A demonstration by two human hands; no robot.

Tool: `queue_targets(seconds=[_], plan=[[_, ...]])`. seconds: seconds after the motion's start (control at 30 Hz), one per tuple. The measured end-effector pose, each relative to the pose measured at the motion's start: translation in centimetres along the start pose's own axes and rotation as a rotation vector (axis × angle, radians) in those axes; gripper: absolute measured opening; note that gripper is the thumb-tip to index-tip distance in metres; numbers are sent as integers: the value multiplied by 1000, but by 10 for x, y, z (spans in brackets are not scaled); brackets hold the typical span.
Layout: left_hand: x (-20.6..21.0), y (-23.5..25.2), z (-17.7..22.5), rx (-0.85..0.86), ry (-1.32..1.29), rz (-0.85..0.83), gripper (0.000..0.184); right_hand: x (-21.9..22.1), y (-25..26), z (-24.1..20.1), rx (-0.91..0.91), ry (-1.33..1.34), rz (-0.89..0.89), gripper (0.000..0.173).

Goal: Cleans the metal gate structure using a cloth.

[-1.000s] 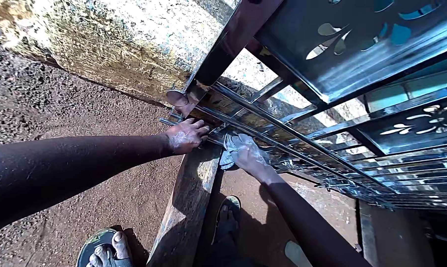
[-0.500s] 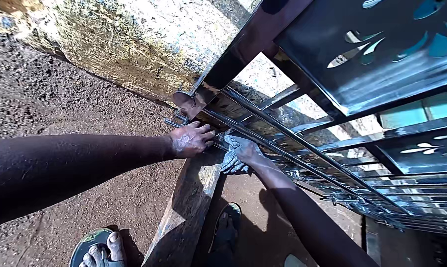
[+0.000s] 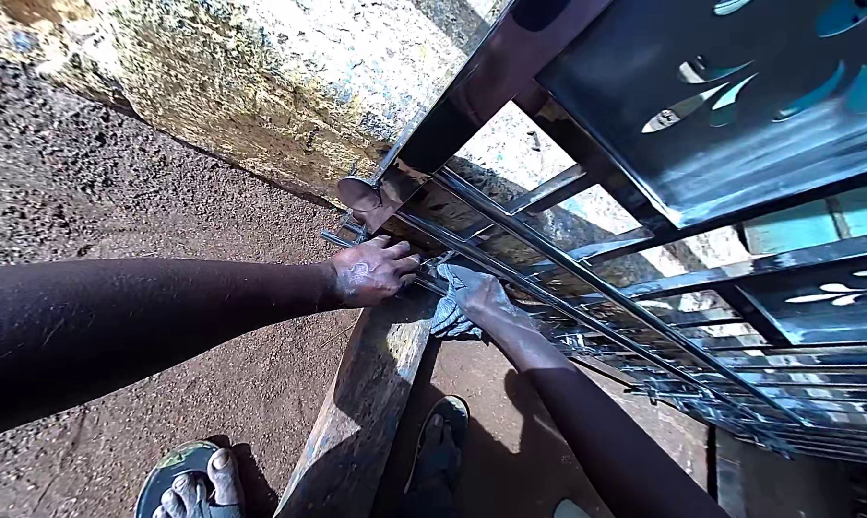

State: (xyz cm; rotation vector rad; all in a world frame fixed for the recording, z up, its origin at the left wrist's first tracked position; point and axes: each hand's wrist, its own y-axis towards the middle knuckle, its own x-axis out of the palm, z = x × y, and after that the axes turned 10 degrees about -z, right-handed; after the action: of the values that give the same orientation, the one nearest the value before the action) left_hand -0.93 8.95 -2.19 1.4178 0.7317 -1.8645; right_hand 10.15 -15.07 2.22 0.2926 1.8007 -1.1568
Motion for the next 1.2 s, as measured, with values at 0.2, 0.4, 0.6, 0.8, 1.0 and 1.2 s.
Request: queue_targets(seconds=[0.2, 0.4, 0.6, 0.8, 1.0, 1.2], plan=[[-1, -1, 1, -6, -3, -8, 30, -8, -10, -3, 53, -46, -32, 39], [1, -2, -1, 5, 3, 4, 30, -10, -6, -15, 132, -6, -84, 41], [2, 0, -1, 13, 19, 32, 27, -11, -6, -14, 169, -21, -97, 40], [1, -1, 0, 10, 19, 37, 26, -7, -10, -11, 153, -60, -50, 39], [-2, 0, 0, -4, 13, -26, 30, -9, -2, -25, 204, -32, -95, 39], [0, 0, 0, 4, 16, 4, 31, -11, -13, -20, 328, -234, -129, 33]])
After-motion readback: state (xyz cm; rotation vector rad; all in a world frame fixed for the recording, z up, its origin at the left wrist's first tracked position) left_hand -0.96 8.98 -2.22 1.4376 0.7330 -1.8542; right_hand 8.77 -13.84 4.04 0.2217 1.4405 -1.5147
